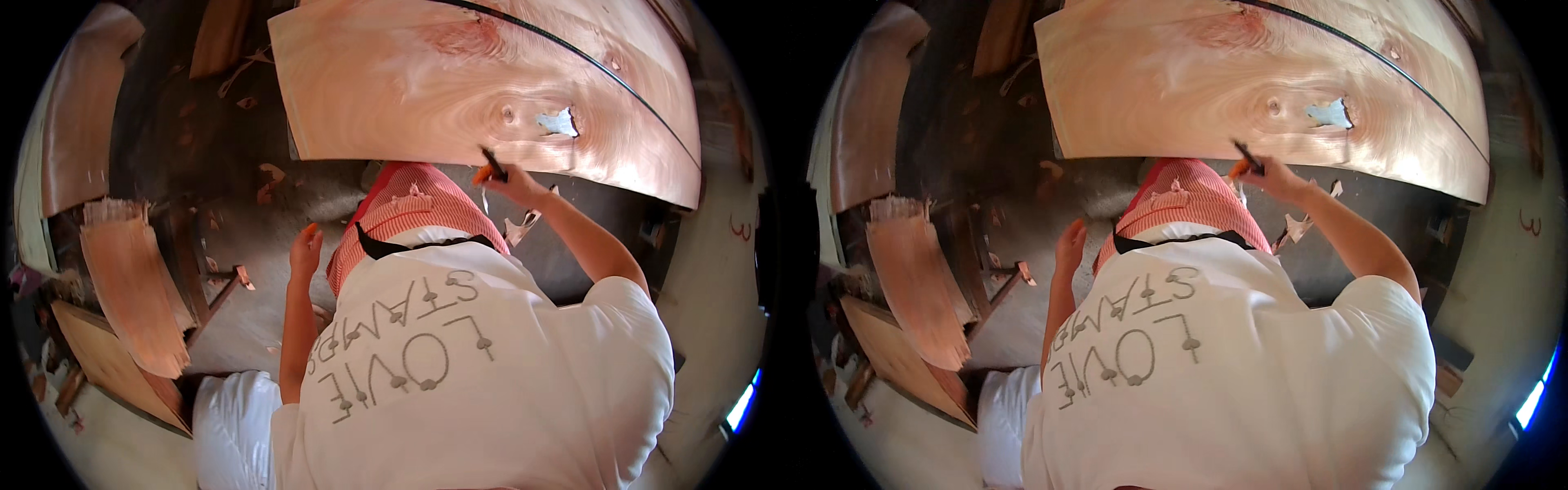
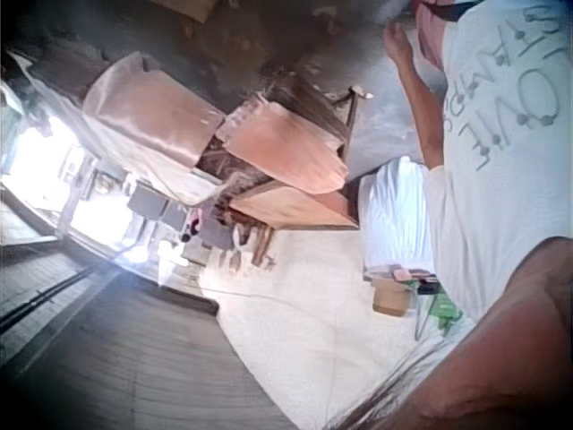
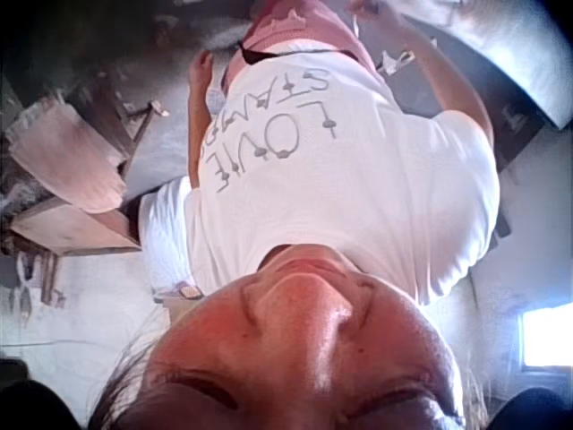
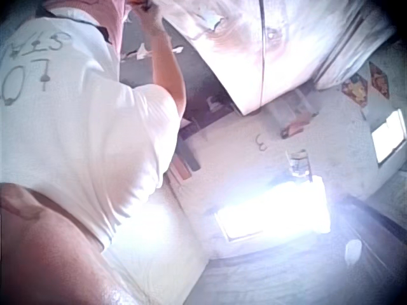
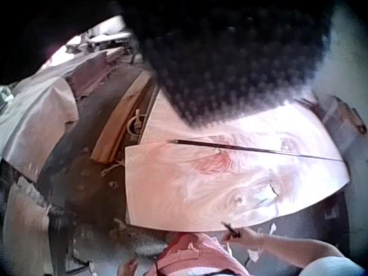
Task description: The person patches imperfections in wood veneer sheets by using a knife to cut out damaged sections and applying small pieces of tape to hold the repair material in place.
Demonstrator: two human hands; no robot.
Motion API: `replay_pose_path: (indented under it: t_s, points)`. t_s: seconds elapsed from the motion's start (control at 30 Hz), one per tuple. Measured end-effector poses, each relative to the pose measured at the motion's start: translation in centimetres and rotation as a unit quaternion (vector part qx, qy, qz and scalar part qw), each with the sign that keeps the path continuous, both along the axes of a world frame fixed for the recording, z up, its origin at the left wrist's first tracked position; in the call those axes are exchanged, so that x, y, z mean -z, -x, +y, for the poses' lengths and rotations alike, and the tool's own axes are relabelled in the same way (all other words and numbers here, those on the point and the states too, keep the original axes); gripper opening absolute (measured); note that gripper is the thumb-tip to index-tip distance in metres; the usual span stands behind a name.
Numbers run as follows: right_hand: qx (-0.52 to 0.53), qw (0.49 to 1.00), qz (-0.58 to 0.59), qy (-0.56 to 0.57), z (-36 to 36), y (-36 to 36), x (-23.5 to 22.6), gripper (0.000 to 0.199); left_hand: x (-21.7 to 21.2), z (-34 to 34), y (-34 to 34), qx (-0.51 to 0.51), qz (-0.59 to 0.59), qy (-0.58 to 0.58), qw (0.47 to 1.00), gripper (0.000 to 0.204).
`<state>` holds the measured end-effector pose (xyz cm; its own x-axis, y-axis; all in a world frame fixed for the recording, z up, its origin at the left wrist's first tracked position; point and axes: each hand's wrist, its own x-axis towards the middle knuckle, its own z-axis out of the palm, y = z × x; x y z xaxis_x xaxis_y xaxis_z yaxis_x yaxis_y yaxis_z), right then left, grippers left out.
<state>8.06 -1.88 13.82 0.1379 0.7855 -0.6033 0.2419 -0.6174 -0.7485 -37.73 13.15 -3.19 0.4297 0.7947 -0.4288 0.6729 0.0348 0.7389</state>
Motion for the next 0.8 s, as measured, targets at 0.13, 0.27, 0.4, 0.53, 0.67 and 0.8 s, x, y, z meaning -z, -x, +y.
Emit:
replay_pose_path:
  t_s: [0.13, 0.27, 0.4, 0.53, 0.67, 0.8]
  points:
    - [0.125, 0.988, -0.064, -0.057, 4.8, -4.4, 1.0, 0.020, -2.7, 6.7, -4.1, 0.090, 0.046, -0.001, 0.995, 0.035]
    - [0.205, 0.974, -0.091, -0.030, 13.4, -3.8, -0.9, 0.023, -8.8, 13.5, -9.4, 0.141, 0.043, -0.055, 0.988, 0.034]
    - [0.224, 0.967, 0.046, -0.112, 19.7, -3.1, -1.1, 0.027, -13.1, 20.5, -15.8, 0.161, -0.017, -0.036, 0.986, 0.033]
    - [0.244, 0.958, 0.091, -0.121, 28.0, -2.4, 0.2, 0.029, -14.7, 27.1, -18.8, 0.218, -0.052, -0.040, 0.974, 0.029]
    - [0.257, 0.941, 0.091, -0.200, 40.4, -1.9, 0.3, 0.026, -12.2, 34.6, -18.9, 0.222, -0.027, -0.010, 0.975, 0.028]
    - [0.274, 0.921, -0.024, -0.275, 54.2, -1.1, 4.5, 0.026, -5.5, 42.6, -16.8, 0.221, -0.021, 0.028, 0.975, 0.028]
